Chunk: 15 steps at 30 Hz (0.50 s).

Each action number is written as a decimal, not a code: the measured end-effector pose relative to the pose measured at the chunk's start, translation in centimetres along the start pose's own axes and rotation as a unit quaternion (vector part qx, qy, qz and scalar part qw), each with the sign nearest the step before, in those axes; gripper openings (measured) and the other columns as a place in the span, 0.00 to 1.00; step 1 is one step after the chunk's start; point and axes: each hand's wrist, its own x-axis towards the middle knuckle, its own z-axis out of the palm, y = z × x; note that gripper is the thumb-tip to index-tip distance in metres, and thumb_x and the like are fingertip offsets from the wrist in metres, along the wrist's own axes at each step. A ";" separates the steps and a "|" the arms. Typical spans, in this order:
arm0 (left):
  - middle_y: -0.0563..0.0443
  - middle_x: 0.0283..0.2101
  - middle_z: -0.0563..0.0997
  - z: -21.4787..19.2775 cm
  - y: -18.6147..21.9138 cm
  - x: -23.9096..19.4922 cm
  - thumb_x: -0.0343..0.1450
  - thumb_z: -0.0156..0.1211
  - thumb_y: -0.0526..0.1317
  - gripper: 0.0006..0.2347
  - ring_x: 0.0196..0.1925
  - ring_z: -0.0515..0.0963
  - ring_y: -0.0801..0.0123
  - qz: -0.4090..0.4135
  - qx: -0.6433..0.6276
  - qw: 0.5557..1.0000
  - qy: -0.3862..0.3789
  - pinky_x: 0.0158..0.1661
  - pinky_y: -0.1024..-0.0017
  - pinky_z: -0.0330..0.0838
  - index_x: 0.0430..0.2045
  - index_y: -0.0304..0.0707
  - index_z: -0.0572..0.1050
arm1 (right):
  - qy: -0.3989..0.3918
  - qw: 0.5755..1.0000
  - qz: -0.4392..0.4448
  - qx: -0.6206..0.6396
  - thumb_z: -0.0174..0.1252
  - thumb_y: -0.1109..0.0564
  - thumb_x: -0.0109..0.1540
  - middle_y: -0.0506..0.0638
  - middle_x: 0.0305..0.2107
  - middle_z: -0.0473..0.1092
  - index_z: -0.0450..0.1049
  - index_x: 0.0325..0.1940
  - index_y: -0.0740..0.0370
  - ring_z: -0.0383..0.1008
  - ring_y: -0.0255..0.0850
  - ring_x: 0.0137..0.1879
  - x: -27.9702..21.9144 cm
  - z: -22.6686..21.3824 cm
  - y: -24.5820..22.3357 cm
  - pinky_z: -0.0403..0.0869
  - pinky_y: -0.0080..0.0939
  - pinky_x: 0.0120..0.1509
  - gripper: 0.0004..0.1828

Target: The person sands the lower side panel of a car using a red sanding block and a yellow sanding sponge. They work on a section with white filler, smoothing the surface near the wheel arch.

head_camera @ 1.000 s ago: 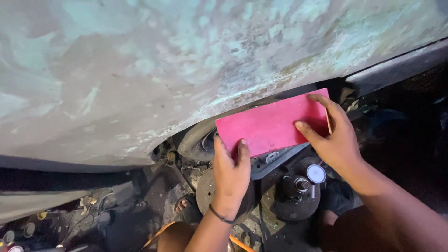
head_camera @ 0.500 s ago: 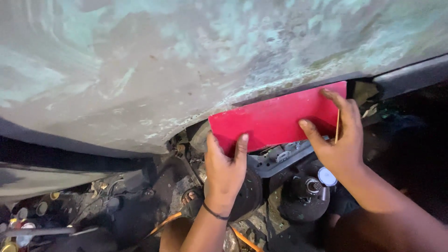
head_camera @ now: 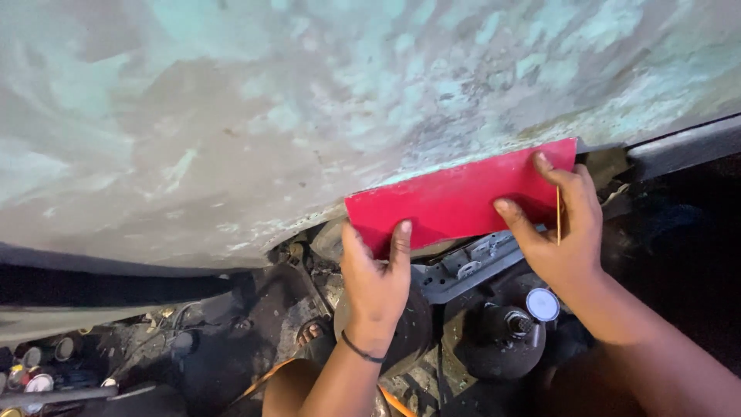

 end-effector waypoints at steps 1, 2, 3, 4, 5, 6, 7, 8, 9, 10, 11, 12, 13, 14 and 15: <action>0.45 0.45 0.85 0.2 -0.4 0.1 0.68 0.61 0.54 0.23 0.46 0.87 0.62 -0.001 0.000 1.000 -0.003 0.43 0.67 0.83 0.47 0.37 0.68 | 0.001 1.000 0.002 -0.002 0.72 0.58 0.61 0.67 0.56 0.71 0.69 0.59 0.75 0.70 0.56 0.58 -0.3 0.3 0.8 0.69 0.52 0.65 0.28; 0.45 0.44 0.85 0.3 -0.7 0.2 0.68 0.61 0.53 0.22 0.45 0.87 0.62 -0.002 0.002 1.000 -0.003 0.42 0.68 0.84 0.47 0.36 0.67 | 0.004 1.000 -0.010 0.005 0.72 0.57 0.61 0.65 0.57 0.72 0.68 0.60 0.73 0.70 0.58 0.63 -0.6 0.6 1.5 0.62 0.65 0.74 0.29; 0.46 0.42 0.85 0.5 -0.9 0.4 0.69 0.61 0.51 0.21 0.44 0.88 0.63 -0.003 0.005 1.000 -0.005 0.40 0.69 0.85 0.48 0.36 0.66 | 0.010 1.000 -0.021 0.011 0.72 0.55 0.61 0.62 0.58 0.72 0.68 0.61 0.71 0.71 0.60 0.68 -0.9 0.8 2.2 0.55 0.78 0.83 0.30; 0.46 0.42 0.85 0.6 -1.2 0.2 0.69 0.61 0.51 0.21 0.44 0.88 0.63 -0.001 0.005 1.000 -0.010 0.40 0.69 0.85 0.48 0.36 0.66 | 0.013 1.000 -0.019 0.008 0.72 0.55 0.61 0.62 0.58 0.72 0.68 0.61 0.71 0.71 0.60 0.68 -1.0 0.7 2.4 0.55 0.78 0.83 0.30; 0.43 0.47 0.83 0.8 -1.4 0.3 0.69 0.61 0.52 0.24 0.50 0.86 0.60 0.008 -0.019 1.000 -0.002 0.47 0.67 0.83 0.52 0.35 0.66 | 0.011 1.000 -0.019 0.000 0.72 0.55 0.60 0.63 0.57 0.71 0.69 0.62 0.69 0.72 0.60 0.64 -0.9 0.7 2.5 0.58 0.71 0.82 0.31; 0.40 0.52 0.82 1.0 -1.5 0.3 0.68 0.61 0.53 0.27 0.55 0.84 0.57 0.017 -0.044 0.999 0.005 0.53 0.65 0.82 0.56 0.34 0.66 | 0.008 1.000 -0.019 -0.009 0.72 0.55 0.60 0.65 0.56 0.71 0.69 0.64 0.66 0.73 0.60 0.60 -0.8 0.6 2.6 0.60 0.64 0.81 0.31; 0.40 0.52 0.82 1.0 -1.3 0.3 0.68 0.61 0.53 0.27 0.55 0.84 0.57 0.021 -0.044 0.999 0.002 0.53 0.65 0.82 0.56 0.34 0.66 | 0.013 1.000 -0.019 -0.010 0.72 0.55 0.60 0.65 0.56 0.71 0.69 0.64 0.66 0.73 0.60 0.60 -0.8 0.6 2.6 0.60 0.64 0.81 0.31; 0.41 0.52 0.83 1.0 -1.1 0.2 0.68 0.61 0.53 0.27 0.54 0.85 0.58 -0.006 -0.024 1.000 0.001 0.52 0.66 0.83 0.56 0.35 0.66 | 0.006 1.000 -0.014 -0.024 0.72 0.53 0.60 0.60 0.55 0.73 0.71 0.63 0.68 0.74 0.62 0.60 -0.9 0.6 2.7 0.61 0.71 0.79 0.31; 0.43 0.51 0.84 1.0 -0.9 0.1 0.67 0.61 0.53 0.27 0.53 0.86 0.59 -0.035 -0.003 0.999 0.000 0.50 0.67 0.83 0.57 0.36 0.66 | -0.001 0.999 -0.007 -0.039 0.71 0.51 0.60 0.56 0.54 0.74 0.72 0.62 0.69 0.75 0.65 0.60 -1.1 0.6 2.7 0.62 0.78 0.77 0.31; 0.43 0.51 0.84 1.1 -0.7 0.1 0.67 0.61 0.53 0.27 0.53 0.86 0.59 -0.031 -0.002 1.000 -0.004 0.50 0.67 0.83 0.57 0.36 0.66 | 0.005 0.999 -0.005 -0.040 0.71 0.51 0.60 0.56 0.54 0.74 0.72 0.62 0.69 0.75 0.65 0.60 -1.1 0.5 2.6 0.62 0.78 0.77 0.31; 0.43 0.52 0.84 1.1 -0.6 0.0 0.67 0.61 0.53 0.28 0.53 0.87 0.59 -0.048 -0.001 0.999 0.004 0.51 0.66 0.84 0.57 0.37 0.66 | 0.001 0.999 0.012 -0.042 0.72 0.50 0.59 0.58 0.54 0.74 0.73 0.61 0.66 0.73 0.64 0.60 -1.1 0.4 2.4 0.67 0.68 0.71 0.31; 0.43 0.52 0.85 1.2 -0.4 -0.1 0.66 0.62 0.52 0.28 0.53 0.87 0.59 -0.065 0.001 0.998 0.013 0.51 0.66 0.84 0.58 0.37 0.66 | -0.002 0.999 0.030 -0.044 0.72 0.49 0.59 0.59 0.55 0.74 0.73 0.61 0.64 0.71 0.63 0.61 -1.2 0.3 2.3 0.72 0.58 0.64 0.31; 0.43 0.52 0.85 1.3 -0.3 -0.1 0.66 0.62 0.52 0.28 0.53 0.87 0.59 -0.064 0.002 0.998 0.008 0.51 0.66 0.84 0.58 0.37 0.66 | 0.001 0.998 0.032 -0.046 0.72 0.49 0.59 0.59 0.55 0.74 0.73 0.61 0.64 0.71 0.63 0.61 -1.0 0.0 2.0 0.72 0.58 0.64 0.31; 0.43 0.52 0.84 1.4 -0.2 -0.1 0.65 0.62 0.53 0.28 0.54 0.87 0.59 -0.071 0.000 0.997 0.009 0.52 0.66 0.84 0.57 0.38 0.66 | -0.016 0.997 0.064 -0.038 0.70 0.47 0.59 0.61 0.53 0.71 0.72 0.62 0.62 0.73 0.60 0.58 -0.8 -0.2 1.6 0.73 0.56 0.56 0.31; 0.43 0.53 0.84 1.4 -0.2 -0.4 0.65 0.62 0.53 0.28 0.55 0.86 0.59 -0.082 -0.002 0.997 0.013 0.53 0.65 0.83 0.56 0.38 0.67 | -0.037 0.994 0.097 -0.029 0.69 0.45 0.59 0.63 0.52 0.68 0.72 0.63 0.59 0.75 0.57 0.55 -0.8 -0.5 1.2 0.74 0.54 0.48 0.32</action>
